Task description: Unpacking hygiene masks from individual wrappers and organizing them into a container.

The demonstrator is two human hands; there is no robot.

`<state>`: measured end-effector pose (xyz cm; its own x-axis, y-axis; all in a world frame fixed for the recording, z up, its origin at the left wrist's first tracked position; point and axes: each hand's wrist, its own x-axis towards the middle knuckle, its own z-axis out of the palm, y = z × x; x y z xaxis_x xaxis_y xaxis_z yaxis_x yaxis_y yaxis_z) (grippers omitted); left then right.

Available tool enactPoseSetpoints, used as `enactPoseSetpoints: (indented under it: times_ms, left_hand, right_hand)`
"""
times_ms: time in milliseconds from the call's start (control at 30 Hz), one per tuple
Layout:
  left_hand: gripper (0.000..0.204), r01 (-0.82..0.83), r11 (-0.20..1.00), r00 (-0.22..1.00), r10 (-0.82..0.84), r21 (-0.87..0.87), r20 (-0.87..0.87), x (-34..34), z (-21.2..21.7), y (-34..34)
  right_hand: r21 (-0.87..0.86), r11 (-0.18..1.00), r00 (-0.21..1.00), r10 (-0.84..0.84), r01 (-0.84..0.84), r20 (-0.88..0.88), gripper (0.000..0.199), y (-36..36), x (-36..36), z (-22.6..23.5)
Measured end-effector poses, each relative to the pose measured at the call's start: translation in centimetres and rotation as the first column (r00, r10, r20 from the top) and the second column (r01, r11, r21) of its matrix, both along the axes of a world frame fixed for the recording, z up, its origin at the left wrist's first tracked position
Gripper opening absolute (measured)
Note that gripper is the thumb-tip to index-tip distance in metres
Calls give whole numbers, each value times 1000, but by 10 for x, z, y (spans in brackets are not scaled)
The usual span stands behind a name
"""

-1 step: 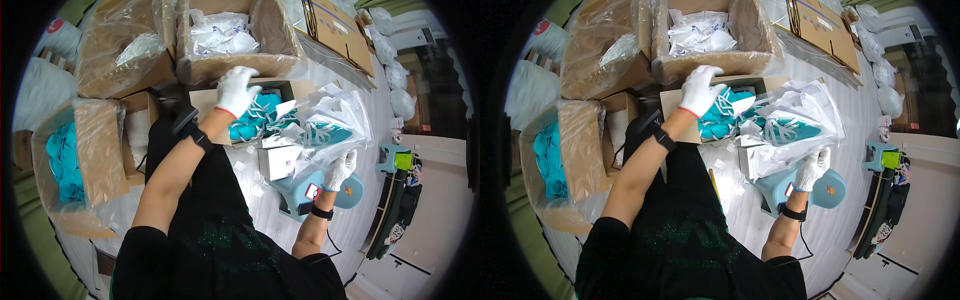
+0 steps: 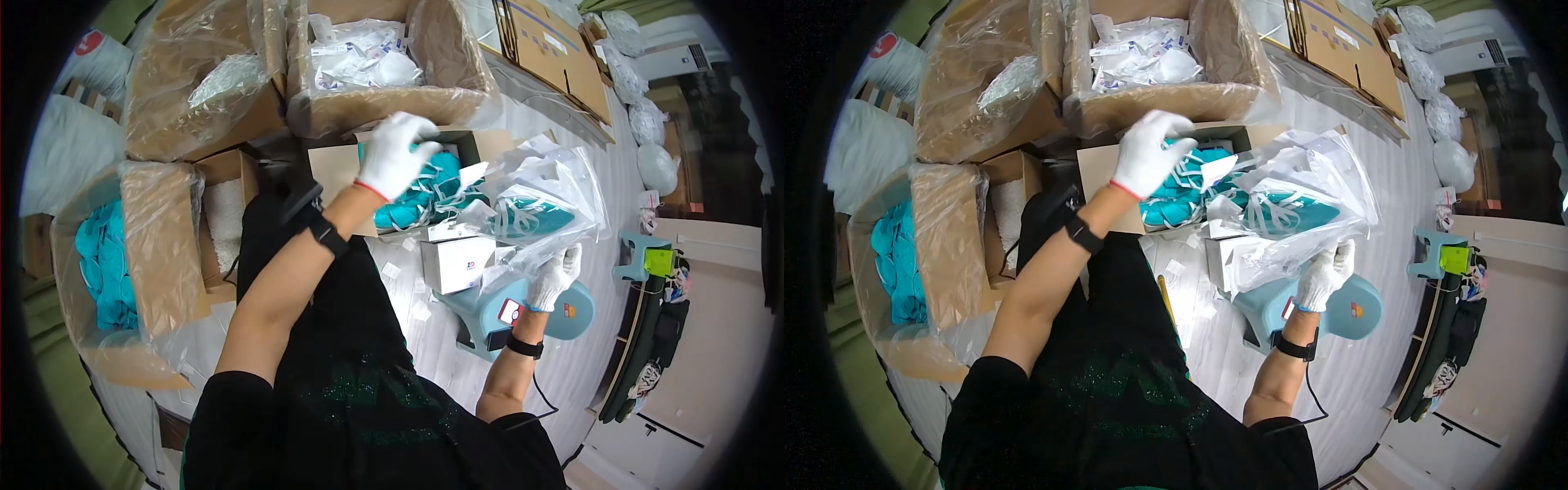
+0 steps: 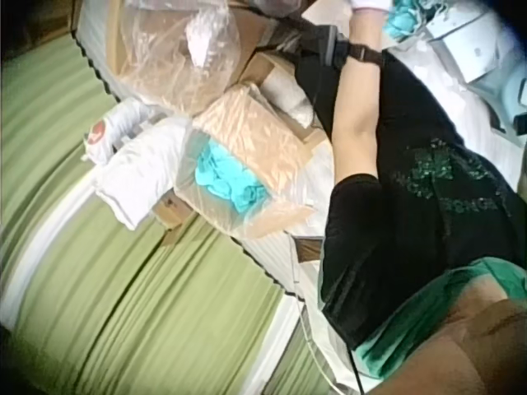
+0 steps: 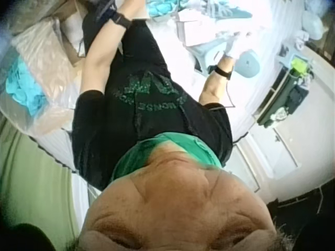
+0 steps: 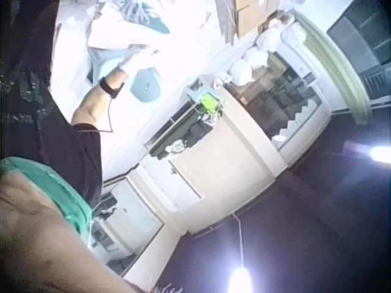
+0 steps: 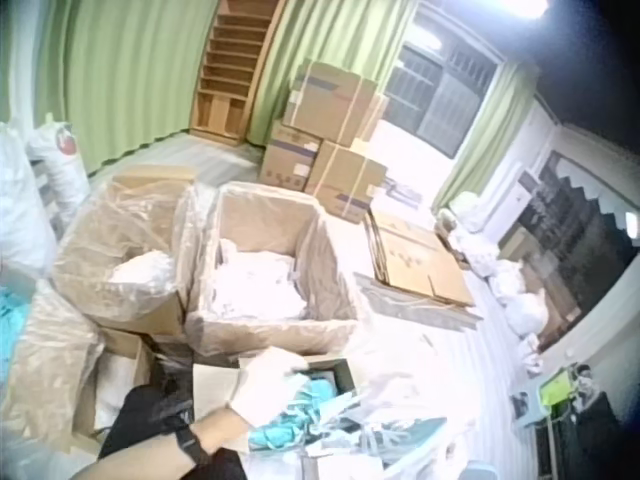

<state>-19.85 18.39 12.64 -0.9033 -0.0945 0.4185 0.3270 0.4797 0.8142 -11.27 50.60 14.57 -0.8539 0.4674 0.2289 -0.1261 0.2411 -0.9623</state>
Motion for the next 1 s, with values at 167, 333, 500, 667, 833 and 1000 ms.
enactPoseSetpoints:
  times_ms: [167, 333, 500, 667, 833, 1000]
  left_hand:
    - [14, 241, 836, 951, -305, 493, 53, 54, 39, 30]
    - [18, 323, 776, 877, -460, 541, 136, 63, 27, 35]
    - [23, 274, 720, 872, -466, 637, 151, 67, 19, 42]
    - [26, 65, 530, 756, -580, 846, 305, 77, 20, 54]
    - [16, 99, 742, 870, -387, 663, 304, 67, 3, 51]
    - [12, -239, 544, 876, -238, 805, 421, 52, 5, 33]
  right_hand:
    - [-34, 997, 997, 70, -71, -26, 19, -15, 2, -1]
    - [-92, 990, 995, 103, -104, -18, 15, -25, 4, -4]
    - [-136, 985, 994, 108, -103, 34, 13, -34, 9, -8]
    - [149, 986, 997, 80, -79, 6, 14, -52, 7, -8]
    - [-9, 999, 999, -34, 34, 13, 18, -51, 3, 4]
    - [-347, 929, 975, -179, 125, -128, 13, -2, -9, -11]
